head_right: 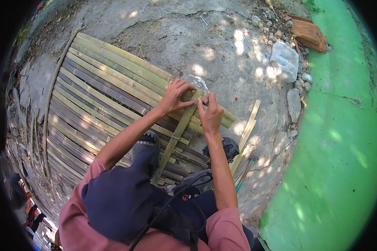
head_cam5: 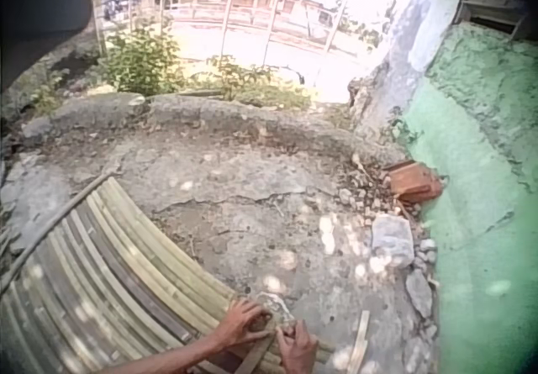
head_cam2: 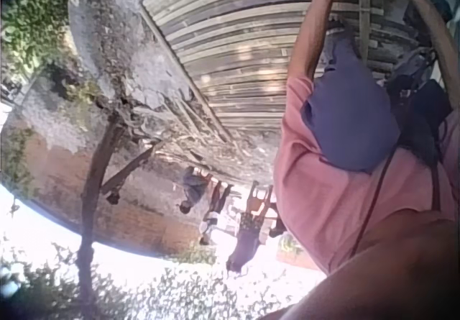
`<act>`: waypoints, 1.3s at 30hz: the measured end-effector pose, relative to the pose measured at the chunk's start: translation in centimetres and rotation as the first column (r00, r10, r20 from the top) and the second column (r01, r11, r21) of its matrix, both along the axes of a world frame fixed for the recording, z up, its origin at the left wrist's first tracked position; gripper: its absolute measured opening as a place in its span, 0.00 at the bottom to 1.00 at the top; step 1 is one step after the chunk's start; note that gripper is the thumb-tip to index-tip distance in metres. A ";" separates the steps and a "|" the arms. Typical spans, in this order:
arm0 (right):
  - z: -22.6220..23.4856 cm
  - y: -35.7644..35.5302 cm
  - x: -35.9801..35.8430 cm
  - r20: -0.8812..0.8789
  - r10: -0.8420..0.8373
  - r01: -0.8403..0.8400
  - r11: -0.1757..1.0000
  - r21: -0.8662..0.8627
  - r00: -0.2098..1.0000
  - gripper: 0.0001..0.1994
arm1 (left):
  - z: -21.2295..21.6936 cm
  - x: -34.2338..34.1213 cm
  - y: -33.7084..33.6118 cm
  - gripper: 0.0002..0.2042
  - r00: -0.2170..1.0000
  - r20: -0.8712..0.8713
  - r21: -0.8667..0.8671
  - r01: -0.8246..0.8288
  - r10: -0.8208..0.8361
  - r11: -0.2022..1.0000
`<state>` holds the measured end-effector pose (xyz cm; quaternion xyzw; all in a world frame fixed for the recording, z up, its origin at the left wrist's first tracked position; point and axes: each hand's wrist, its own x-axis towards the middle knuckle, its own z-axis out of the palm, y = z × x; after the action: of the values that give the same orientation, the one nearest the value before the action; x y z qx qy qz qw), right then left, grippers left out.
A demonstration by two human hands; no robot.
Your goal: The person weaves bamboo strips into a mat by hand and uses a hammer to secure a transverse strip.
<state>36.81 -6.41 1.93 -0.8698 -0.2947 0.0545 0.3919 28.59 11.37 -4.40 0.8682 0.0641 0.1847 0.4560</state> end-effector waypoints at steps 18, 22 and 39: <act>1.7 0.6 0.0 0.013 0.073 -0.071 0.991 -0.112 0.997 0.13 | -1.0 0.6 -1.6 0.11 0.992 0.082 -0.004 -0.091 0.091 0.996; 1.8 0.5 0.2 0.025 0.073 -0.070 0.990 -0.121 0.997 0.13 | -1.4 1.2 -1.7 0.10 0.992 0.107 -0.018 -0.062 0.063 0.998; 11.8 -28.2 9.0 -0.046 0.045 -0.064 0.667 -0.742 0.998 0.14 | -1.0 1.7 -1.9 0.09 0.996 0.073 -0.020 -0.060 0.061 0.998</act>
<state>45.83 -34.60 13.77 -0.9441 -0.2684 0.1915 0.0057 30.29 9.50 -5.43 0.8544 0.0753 0.2294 0.4601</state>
